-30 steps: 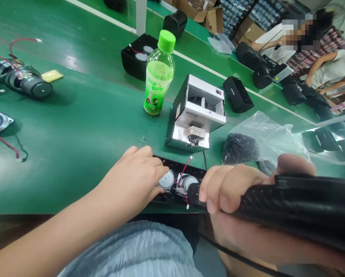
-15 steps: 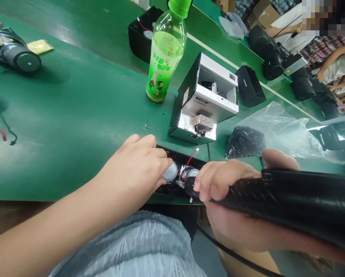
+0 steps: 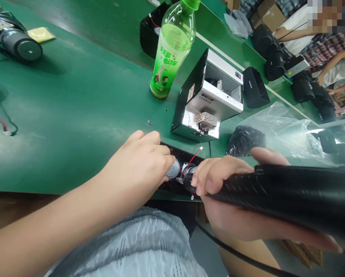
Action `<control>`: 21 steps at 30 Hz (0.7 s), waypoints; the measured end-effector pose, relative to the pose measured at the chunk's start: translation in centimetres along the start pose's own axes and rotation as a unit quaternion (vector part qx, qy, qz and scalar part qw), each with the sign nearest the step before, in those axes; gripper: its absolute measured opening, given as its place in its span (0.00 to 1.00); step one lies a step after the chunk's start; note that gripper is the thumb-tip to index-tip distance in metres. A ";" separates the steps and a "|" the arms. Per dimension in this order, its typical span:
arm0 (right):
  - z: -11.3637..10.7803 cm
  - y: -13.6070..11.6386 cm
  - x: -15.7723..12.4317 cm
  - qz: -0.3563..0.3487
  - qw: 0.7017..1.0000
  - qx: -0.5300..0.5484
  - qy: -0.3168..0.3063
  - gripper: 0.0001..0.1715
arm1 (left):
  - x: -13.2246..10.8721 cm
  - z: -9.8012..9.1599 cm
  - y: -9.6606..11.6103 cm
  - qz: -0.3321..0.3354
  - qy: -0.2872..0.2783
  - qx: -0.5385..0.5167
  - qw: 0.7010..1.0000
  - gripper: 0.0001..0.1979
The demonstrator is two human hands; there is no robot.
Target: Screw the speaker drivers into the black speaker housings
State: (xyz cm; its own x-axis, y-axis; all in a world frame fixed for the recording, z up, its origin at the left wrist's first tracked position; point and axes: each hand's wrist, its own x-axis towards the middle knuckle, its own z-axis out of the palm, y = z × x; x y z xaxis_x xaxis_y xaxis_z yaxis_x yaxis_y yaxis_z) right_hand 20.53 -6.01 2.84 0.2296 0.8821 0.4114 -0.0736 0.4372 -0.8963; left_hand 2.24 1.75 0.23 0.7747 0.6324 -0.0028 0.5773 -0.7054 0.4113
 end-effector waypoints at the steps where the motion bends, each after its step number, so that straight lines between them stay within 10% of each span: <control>1: 0.1 0.1 -0.2 -0.011 1.000 -0.006 -0.006 0.26 | -0.1 0.0 0.0 0.005 0.006 0.002 1.000 0.08; 12: 0.1 0.4 -1.3 -0.044 0.991 -0.031 -0.119 0.25 | -0.6 0.1 0.2 0.006 0.017 0.006 1.000 0.05; 21: 0.8 0.6 -2.0 -0.039 0.998 0.001 -0.053 0.24 | -1.4 0.6 -1.0 0.034 0.059 -0.030 0.997 0.12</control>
State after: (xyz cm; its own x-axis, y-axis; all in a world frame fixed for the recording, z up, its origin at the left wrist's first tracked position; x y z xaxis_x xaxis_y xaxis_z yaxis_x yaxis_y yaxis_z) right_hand 19.21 -7.32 1.61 0.1318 0.8583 0.4959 -0.0619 0.5064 -0.8601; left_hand 0.75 1.40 -0.76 0.7733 0.6200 0.1327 0.5060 -0.7295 0.4601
